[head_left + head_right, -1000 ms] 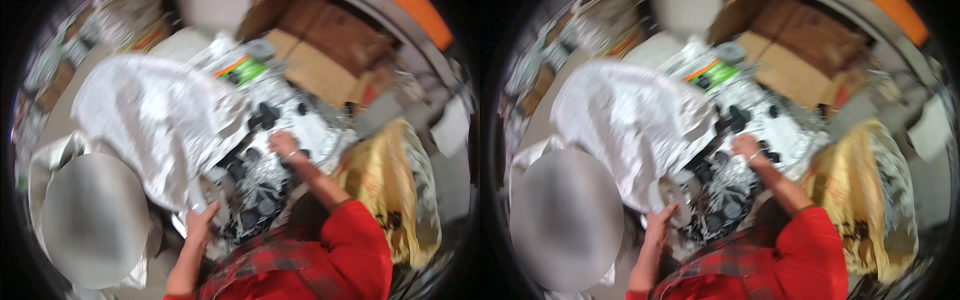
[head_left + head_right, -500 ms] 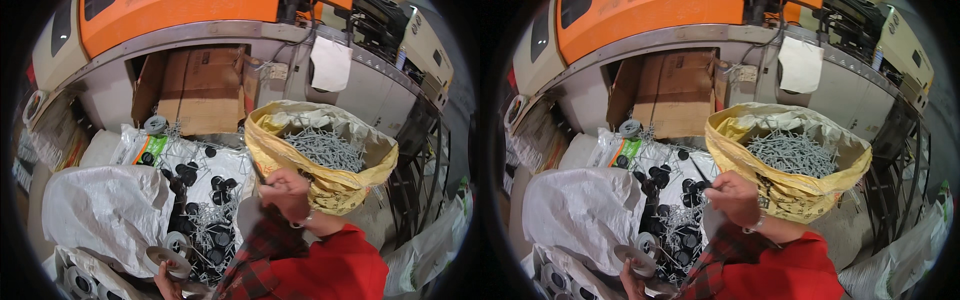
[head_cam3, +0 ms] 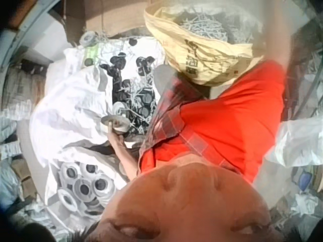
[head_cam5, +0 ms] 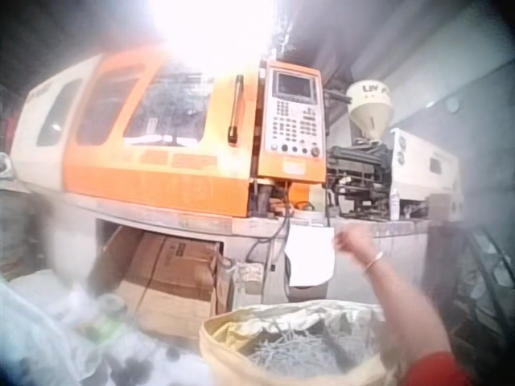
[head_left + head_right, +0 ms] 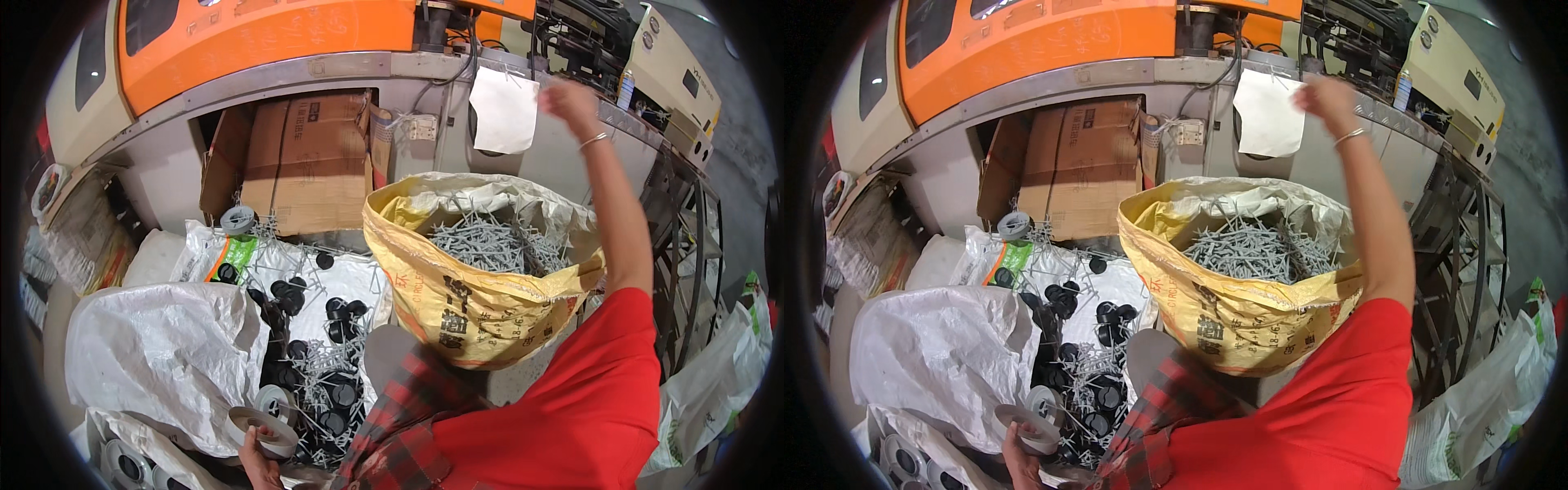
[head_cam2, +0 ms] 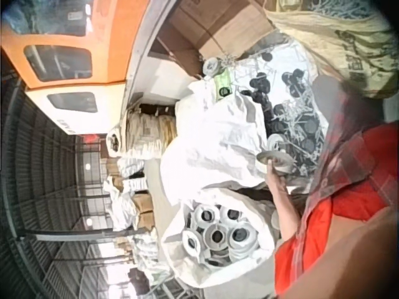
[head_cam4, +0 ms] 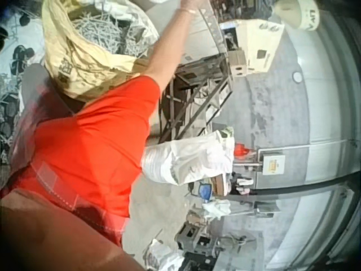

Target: The person sits on the floor and repeatedly picks up white circular plastic frames and black circular inserts. They insert the black pieces into the white frames and place the assembled units into a large white sack. The person continues this repetitive assembly process throughout the clip.

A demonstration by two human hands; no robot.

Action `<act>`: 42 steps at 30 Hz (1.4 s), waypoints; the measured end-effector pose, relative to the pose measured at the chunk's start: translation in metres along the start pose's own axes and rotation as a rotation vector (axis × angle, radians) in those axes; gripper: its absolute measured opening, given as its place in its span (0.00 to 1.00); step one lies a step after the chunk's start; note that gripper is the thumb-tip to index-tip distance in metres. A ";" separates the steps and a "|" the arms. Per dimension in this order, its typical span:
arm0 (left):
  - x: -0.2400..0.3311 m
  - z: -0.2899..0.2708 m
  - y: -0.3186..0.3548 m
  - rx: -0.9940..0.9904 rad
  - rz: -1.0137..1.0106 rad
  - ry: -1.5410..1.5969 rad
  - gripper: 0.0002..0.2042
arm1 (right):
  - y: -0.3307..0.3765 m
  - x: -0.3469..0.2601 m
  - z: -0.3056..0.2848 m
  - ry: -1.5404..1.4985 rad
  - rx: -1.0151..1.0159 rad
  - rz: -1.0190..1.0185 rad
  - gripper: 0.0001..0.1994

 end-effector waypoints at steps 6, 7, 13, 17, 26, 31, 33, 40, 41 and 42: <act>0.000 -0.003 -0.008 0.025 0.072 0.034 0.22 | 0.114 -0.026 0.117 0.110 -0.458 -0.107 0.10; 0.002 0.003 -0.003 0.022 0.084 0.058 0.20 | 0.135 -0.042 0.131 0.082 -0.524 -0.141 0.10; 0.020 0.006 0.014 0.105 0.070 0.116 0.20 | 0.257 -0.089 0.237 0.186 -1.130 -0.454 0.09; 0.034 0.017 0.030 0.151 0.207 -0.047 0.18 | 0.301 -0.040 0.270 0.309 -1.354 -0.389 0.11; 0.055 0.002 0.043 0.189 0.309 0.012 0.19 | 0.423 0.155 0.380 0.777 -1.851 -0.528 0.22; 0.055 0.013 0.042 0.207 0.287 0.072 0.13 | 0.495 0.285 0.374 0.818 -1.807 -0.216 0.34; 0.053 0.007 0.041 0.186 0.301 0.025 0.15 | 0.514 0.331 0.373 0.786 -1.739 -0.051 0.42; 0.041 0.002 0.025 0.241 0.219 -0.057 0.19 | 0.534 0.418 0.375 0.700 -1.637 0.197 0.56; 0.044 0.007 0.026 0.228 0.235 -0.042 0.18 | 0.529 0.429 0.376 0.607 -1.593 0.414 0.59; 0.046 0.004 0.029 0.232 0.237 -0.021 0.17 | 0.531 0.405 0.380 0.623 -1.552 0.496 0.58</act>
Point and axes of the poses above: each hand's wrist, its own y-axis away from the middle knuckle, its own z-axis out of the palm, x = y × z, the point moved 4 cm from there along -y, towards the middle knuckle, and after that the axes turned 1 degree about -y, right-handed, at the moved point
